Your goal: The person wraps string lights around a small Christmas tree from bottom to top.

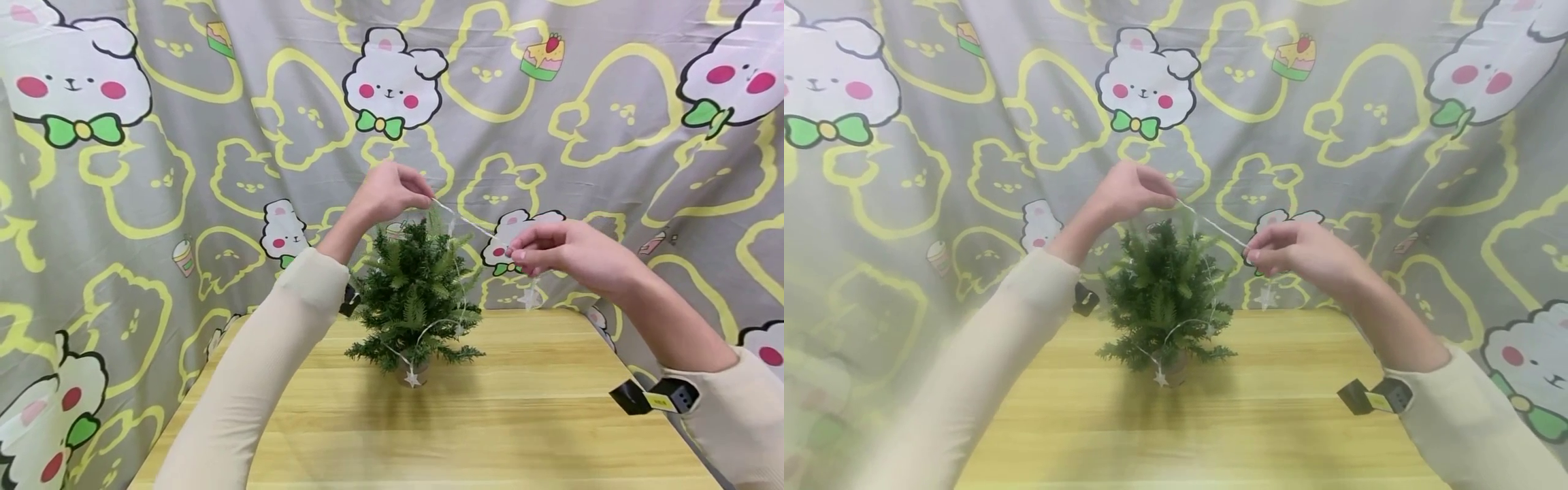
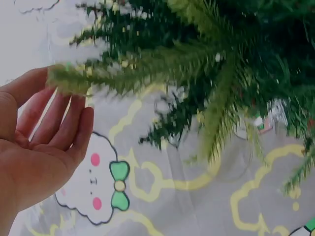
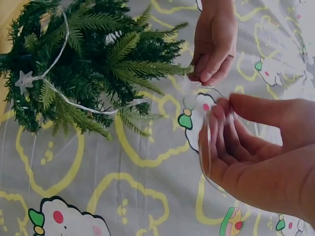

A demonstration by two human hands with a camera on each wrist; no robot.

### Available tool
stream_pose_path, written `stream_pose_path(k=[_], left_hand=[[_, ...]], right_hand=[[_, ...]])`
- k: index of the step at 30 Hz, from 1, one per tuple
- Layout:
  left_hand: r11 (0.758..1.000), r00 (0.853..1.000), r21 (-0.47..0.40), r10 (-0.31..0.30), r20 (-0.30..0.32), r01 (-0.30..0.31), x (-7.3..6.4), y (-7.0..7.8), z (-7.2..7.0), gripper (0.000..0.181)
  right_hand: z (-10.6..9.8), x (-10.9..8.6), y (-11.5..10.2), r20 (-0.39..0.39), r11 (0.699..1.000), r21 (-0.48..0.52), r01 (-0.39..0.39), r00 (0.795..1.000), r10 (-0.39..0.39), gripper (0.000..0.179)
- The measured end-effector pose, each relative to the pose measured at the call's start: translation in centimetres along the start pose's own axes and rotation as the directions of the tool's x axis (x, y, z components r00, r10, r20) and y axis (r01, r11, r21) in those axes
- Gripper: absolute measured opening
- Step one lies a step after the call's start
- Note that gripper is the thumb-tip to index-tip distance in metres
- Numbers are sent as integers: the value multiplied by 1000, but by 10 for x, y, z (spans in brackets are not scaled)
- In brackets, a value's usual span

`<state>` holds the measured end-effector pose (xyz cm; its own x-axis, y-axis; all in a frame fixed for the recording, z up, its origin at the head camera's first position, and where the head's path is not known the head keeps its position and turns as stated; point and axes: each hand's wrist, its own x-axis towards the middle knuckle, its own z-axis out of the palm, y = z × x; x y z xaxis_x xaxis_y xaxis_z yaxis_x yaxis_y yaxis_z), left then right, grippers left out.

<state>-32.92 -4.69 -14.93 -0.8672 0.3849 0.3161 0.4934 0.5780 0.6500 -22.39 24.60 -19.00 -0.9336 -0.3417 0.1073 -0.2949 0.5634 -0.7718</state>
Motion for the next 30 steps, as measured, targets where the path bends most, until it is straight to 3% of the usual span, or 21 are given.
stream_pose_path(k=[6, 12, 21, 30], left_hand=[[1000, 997, 28, -4, -82, 7, -4, -4, -17, 10], [998, 996, 61, 0, -87, 6, -12, -8, -35, 11], [997, 1000, 77, 5, -29, -2, -33, -21, -57, 9], [999, 996, 45, -27, 90, 23, -52, -35, -80, 11]], right_hand=[[3, 3, -2, 93, 999, -38, 39, 995, -35, 22], [1, 5, 2, 81, 997, -73, 7, 997, -1, 23], [4, 9, -3, 68, 996, -92, -21, 997, 28, 23], [10, 7, -15, 47, 990, -138, 17, 999, -10, 21]])
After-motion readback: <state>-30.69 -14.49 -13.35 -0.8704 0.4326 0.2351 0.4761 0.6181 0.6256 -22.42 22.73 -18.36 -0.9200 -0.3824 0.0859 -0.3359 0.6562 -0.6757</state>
